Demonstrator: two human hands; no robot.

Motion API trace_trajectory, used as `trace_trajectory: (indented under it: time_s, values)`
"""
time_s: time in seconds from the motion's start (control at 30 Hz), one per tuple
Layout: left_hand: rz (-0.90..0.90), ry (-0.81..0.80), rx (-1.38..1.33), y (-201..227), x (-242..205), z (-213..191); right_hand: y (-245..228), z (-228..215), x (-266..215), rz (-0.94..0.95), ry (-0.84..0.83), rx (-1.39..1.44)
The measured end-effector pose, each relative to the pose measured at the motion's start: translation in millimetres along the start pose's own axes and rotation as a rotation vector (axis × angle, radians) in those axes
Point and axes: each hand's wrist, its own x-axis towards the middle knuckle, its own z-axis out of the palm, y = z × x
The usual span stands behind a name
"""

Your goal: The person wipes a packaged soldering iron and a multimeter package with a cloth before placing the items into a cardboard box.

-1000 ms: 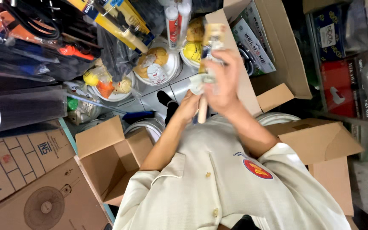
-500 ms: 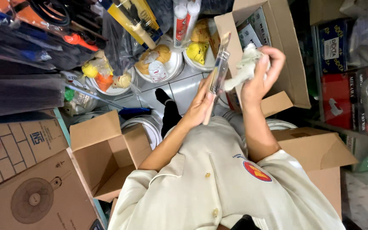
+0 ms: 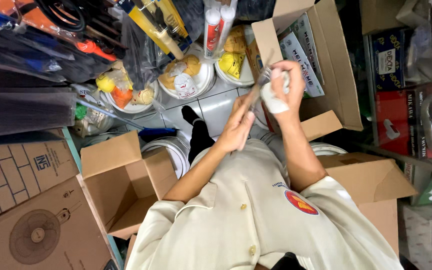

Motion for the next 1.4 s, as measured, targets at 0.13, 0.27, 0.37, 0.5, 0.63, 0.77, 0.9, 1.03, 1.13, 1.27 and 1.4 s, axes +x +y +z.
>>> trace_trajectory:
  time_s: [0.13,0.27,0.37,0.5,0.63,0.77,0.9,1.03,1.13,1.27,1.4]
  values:
    - [-0.066,0.044,-0.128,-19,-4,-14,-9,-6,-8,-0.196,-0.083,-0.058]
    - [-0.272,-0.003,-0.533,-30,-9,-9,-17,-4,-10,-0.107,0.107,0.009]
    - [-0.257,0.140,-0.492,-27,3,-7,-23,17,-27,-0.176,-0.050,0.014]
    - [-0.112,0.178,-0.460,-9,9,-18,-33,26,-46,-0.384,-0.130,-0.222]
    - [-0.107,0.318,-0.314,3,6,-21,-44,14,-54,-0.143,-0.312,-0.213]
    - [-0.092,0.287,-0.341,10,2,-16,-56,12,-53,-0.195,-0.160,-0.075]
    - [-0.079,0.319,-0.648,29,2,-19,-71,13,-58,-0.606,-0.361,-0.262]
    - [-0.067,0.316,-0.668,55,3,-24,-73,-2,-68,-0.514,-0.528,-0.120]
    - [-0.072,0.145,-0.766,70,3,-28,-70,-9,-65,-0.347,-0.297,-0.017]
    - [-0.211,0.031,-0.801,69,-3,-22,-75,-14,-50,-0.217,-0.026,0.209]
    - [-0.362,0.081,-0.756,43,-15,-16,-84,-16,-46,-0.240,-0.180,0.059]
